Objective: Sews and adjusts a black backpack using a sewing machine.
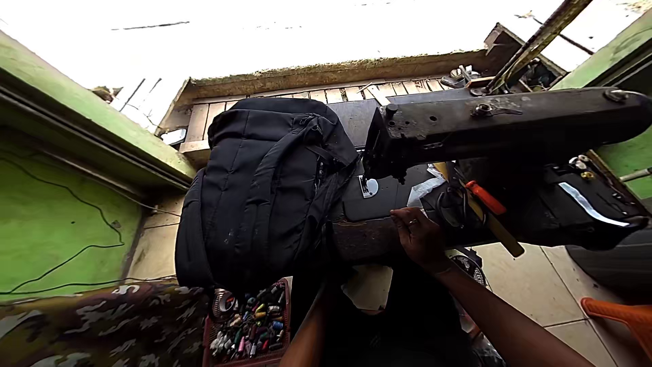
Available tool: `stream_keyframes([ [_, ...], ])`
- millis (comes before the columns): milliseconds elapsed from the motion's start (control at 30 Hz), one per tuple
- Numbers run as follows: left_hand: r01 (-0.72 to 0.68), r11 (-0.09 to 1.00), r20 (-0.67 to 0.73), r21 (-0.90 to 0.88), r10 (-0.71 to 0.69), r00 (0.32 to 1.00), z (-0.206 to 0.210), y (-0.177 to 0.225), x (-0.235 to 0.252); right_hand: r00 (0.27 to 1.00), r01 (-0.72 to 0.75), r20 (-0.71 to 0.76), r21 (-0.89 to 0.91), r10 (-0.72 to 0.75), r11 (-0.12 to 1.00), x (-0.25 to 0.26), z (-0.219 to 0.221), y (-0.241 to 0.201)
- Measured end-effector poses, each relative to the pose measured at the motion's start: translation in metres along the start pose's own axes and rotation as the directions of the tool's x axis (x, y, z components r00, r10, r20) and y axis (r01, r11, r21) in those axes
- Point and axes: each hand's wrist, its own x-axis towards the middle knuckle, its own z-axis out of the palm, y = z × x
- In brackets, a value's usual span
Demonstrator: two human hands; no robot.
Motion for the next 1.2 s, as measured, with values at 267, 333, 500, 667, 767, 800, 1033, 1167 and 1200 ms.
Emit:
stream_keyframes([
  [267, -0.537, 0.542, 0.361, 0.646, 0.403, 0.841, 0.023, 0.037, -0.113, 0.989, 0.021, 0.133, 0.272, -0.059, 0.962, -0.005, -0.027, -0.008],
  [333, -0.742, 0.218, 0.236, 0.634, 0.859, 0.454, 0.017, 0.074, -0.116, 0.982, 0.014, 0.174, 0.343, -0.079, 0.939, -0.007, -0.04, -0.017],
  [500, -0.682, -0.222, 0.392, 0.696, 0.914, 0.103, -0.012, 0.168, -0.086, 0.985, -0.036, 0.173, 0.354, -0.028, 0.935, -0.008, -0.083, -0.034],
  [667, -0.737, -0.335, 0.51, 0.587, 0.86, 0.016, -0.036, 0.176, -0.042, 0.936, -0.196, 0.351, 0.414, 0.043, 0.889, 0.001, -0.104, -0.012],
  [767, -0.805, -0.199, 0.353, 0.56, 0.936, 0.014, -0.041, 0.169, -0.03, 0.9, -0.294, 0.43, 0.483, 0.07, 0.825, 0.01, -0.099, -0.002],
  [800, -0.796, -0.146, 0.285, 0.587, 0.958, 0.035, -0.044, 0.165, -0.026, 0.886, -0.327, 0.455, 0.475, 0.09, 0.817, 0.014, -0.096, -0.001],
  [1033, -0.579, 0.347, -0.15, 0.738, 0.921, 0.36, -0.074, 0.156, 0.004, 0.807, -0.52, 0.465, 0.266, 0.365, 0.811, 0.054, -0.038, -0.001],
  [1167, -0.537, 0.5, -0.251, 0.68, 0.846, 0.471, -0.073, 0.152, 0.033, 0.891, -0.42, 0.289, 0.231, 0.35, 0.878, 0.063, 0.006, 0.005],
  [1200, -0.538, 0.525, -0.265, 0.66, 0.832, 0.487, -0.074, 0.15, 0.04, 0.89, -0.422, 0.275, 0.2, 0.362, 0.884, 0.064, 0.012, 0.005],
])
